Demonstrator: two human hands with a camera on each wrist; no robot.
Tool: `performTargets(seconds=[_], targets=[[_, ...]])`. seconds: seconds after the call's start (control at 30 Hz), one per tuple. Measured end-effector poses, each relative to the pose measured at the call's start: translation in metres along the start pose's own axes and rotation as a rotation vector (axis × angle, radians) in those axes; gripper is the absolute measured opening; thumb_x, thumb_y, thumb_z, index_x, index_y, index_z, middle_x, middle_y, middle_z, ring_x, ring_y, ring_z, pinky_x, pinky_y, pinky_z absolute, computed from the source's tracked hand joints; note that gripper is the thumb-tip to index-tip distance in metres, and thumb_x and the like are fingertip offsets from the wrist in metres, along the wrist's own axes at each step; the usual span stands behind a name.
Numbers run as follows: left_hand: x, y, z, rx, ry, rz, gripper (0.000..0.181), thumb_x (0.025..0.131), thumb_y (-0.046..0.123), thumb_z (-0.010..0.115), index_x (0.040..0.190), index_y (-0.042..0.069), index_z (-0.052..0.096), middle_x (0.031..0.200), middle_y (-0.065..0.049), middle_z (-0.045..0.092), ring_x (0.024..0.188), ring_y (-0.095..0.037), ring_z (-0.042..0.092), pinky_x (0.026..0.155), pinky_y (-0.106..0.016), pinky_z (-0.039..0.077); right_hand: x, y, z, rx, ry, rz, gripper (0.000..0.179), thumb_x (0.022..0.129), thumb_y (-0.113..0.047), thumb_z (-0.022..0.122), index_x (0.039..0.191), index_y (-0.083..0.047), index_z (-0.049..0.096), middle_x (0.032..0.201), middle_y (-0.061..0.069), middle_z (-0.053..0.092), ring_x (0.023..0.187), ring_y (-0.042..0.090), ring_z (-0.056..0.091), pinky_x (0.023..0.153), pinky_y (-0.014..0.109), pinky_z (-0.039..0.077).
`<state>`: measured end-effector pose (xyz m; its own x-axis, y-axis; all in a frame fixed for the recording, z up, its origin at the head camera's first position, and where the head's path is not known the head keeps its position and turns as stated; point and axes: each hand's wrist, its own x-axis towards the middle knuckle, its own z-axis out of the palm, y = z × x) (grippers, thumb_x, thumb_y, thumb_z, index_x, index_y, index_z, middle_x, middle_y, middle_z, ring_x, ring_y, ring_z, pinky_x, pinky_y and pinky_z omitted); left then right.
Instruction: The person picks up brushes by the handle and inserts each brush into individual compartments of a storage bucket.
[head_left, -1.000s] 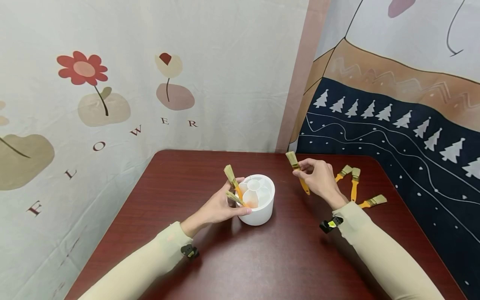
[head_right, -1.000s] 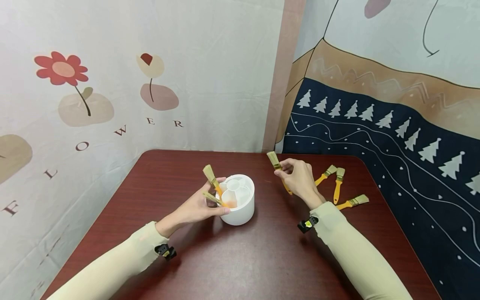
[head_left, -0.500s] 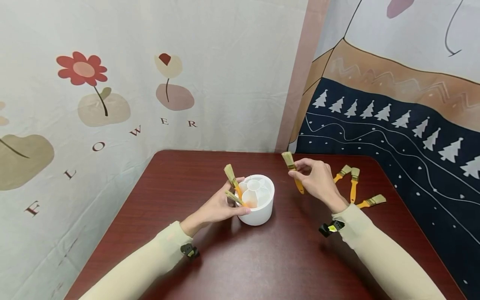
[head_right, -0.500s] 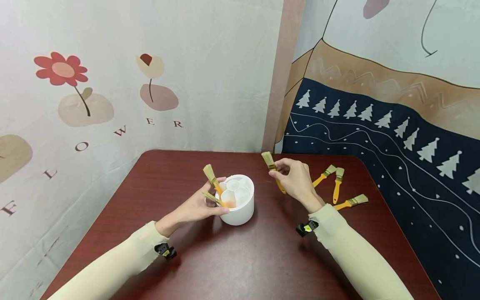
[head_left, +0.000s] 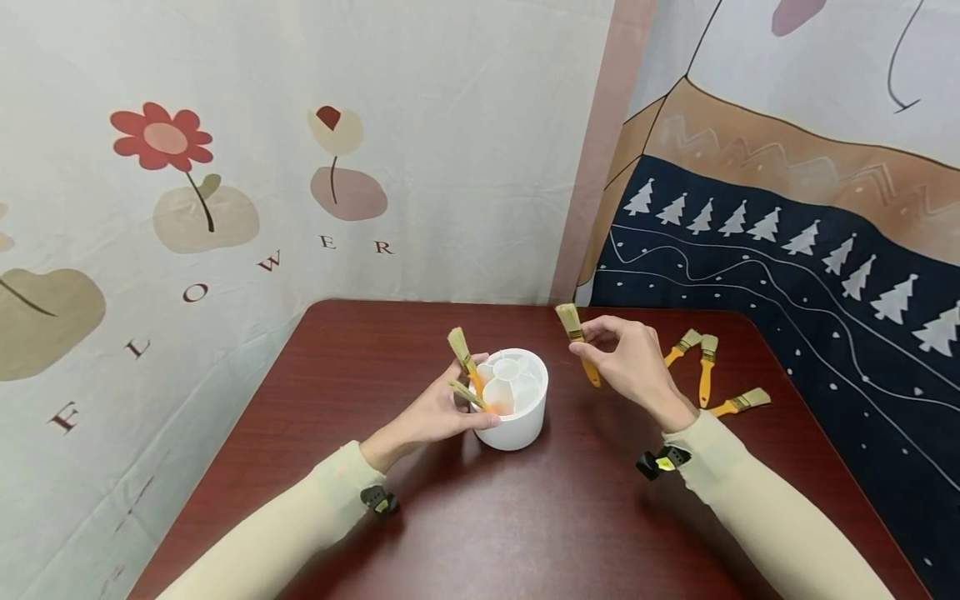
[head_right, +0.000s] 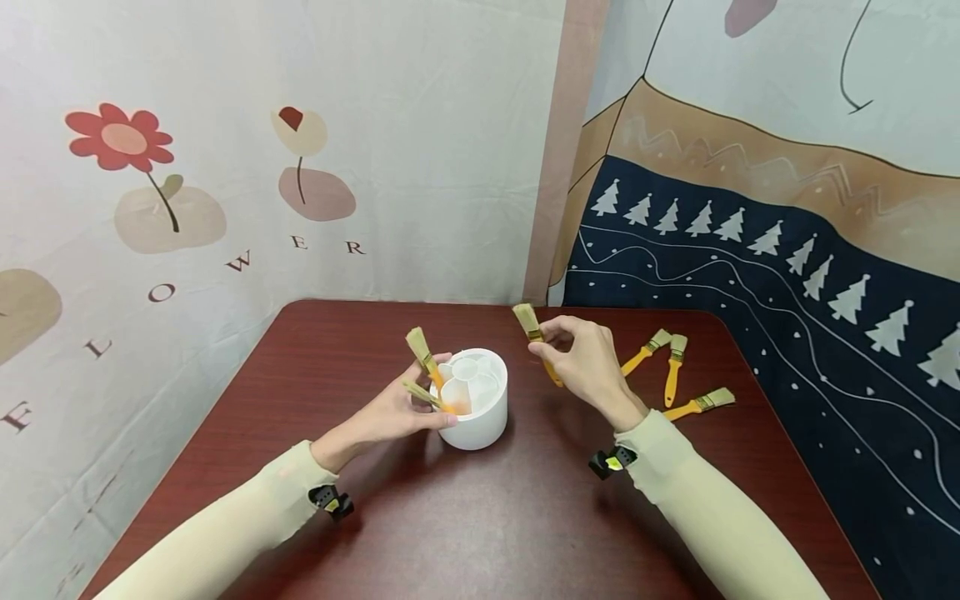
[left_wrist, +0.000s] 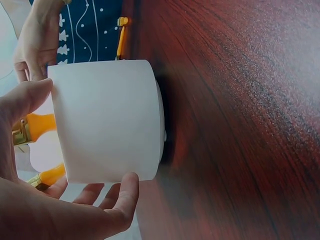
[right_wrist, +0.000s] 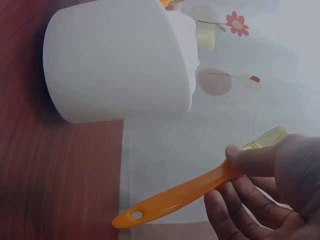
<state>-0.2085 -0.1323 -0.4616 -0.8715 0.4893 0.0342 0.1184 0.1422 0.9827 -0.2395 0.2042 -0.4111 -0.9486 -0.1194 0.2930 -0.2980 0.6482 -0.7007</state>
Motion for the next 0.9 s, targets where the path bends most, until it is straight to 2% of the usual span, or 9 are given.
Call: performTargets(seconds=[0.1, 0.33, 0.5, 0.7, 0.9], targets=[[0.000, -0.002, 0.001, -0.011, 0.006, 0.000, 0.103, 0.094, -0.002, 0.089, 0.179, 0.006, 0.031, 0.161, -0.025, 0.063, 0.130, -0.024, 0.070, 0.101, -0.027, 0.061, -0.001, -0.003, 0.000, 0.010, 0.006, -0.007, 0.028, 0.102, -0.026, 0.094, 0.125, -0.012, 0.086, 0.119, 0.013, 0.089, 0.101, 0.029, 0.084, 0.089, 0.035, 0.067], [-0.002, -0.003, 0.004, -0.015, 0.051, -0.027, 0.107, 0.092, 0.001, 0.093, 0.179, 0.009, 0.031, 0.152, -0.023, 0.071, 0.119, -0.022, 0.075, 0.095, -0.025, 0.062, -0.004, -0.010, 0.002, 0.037, 0.023, -0.029, 0.026, 0.100, -0.028, 0.096, 0.120, -0.015, 0.086, 0.110, 0.008, 0.089, 0.092, 0.024, 0.082, 0.081, 0.020, 0.062], [-0.002, -0.002, 0.006, 0.001, 0.080, -0.049, 0.108, 0.091, 0.005, 0.095, 0.178, 0.009, 0.032, 0.153, -0.022, 0.071, 0.117, -0.021, 0.075, 0.095, -0.026, 0.063, -0.006, -0.015, 0.001, 0.064, 0.025, -0.045, 0.024, 0.100, -0.026, 0.096, 0.119, -0.015, 0.086, 0.106, 0.008, 0.088, 0.088, 0.023, 0.081, 0.080, 0.017, 0.062], [-0.004, -0.002, 0.009, 0.022, 0.136, -0.064, 0.111, 0.089, 0.008, 0.098, 0.178, 0.005, 0.032, 0.158, -0.021, 0.068, 0.120, -0.023, 0.076, 0.103, -0.034, 0.063, -0.010, -0.023, 0.000, 0.079, 0.015, -0.038, 0.027, 0.101, -0.032, 0.095, 0.120, -0.015, 0.086, 0.108, 0.008, 0.087, 0.091, 0.024, 0.078, 0.082, 0.018, 0.062], [-0.008, 0.001, 0.016, 0.051, 0.201, -0.057, 0.112, 0.088, 0.012, 0.101, 0.176, 0.002, 0.032, 0.165, -0.022, 0.064, 0.134, -0.030, 0.075, 0.118, -0.044, 0.058, -0.013, -0.030, -0.002, 0.096, 0.009, -0.046, 0.028, 0.100, -0.035, 0.095, 0.119, -0.017, 0.085, 0.106, 0.007, 0.086, 0.092, 0.024, 0.076, 0.082, 0.021, 0.061]])
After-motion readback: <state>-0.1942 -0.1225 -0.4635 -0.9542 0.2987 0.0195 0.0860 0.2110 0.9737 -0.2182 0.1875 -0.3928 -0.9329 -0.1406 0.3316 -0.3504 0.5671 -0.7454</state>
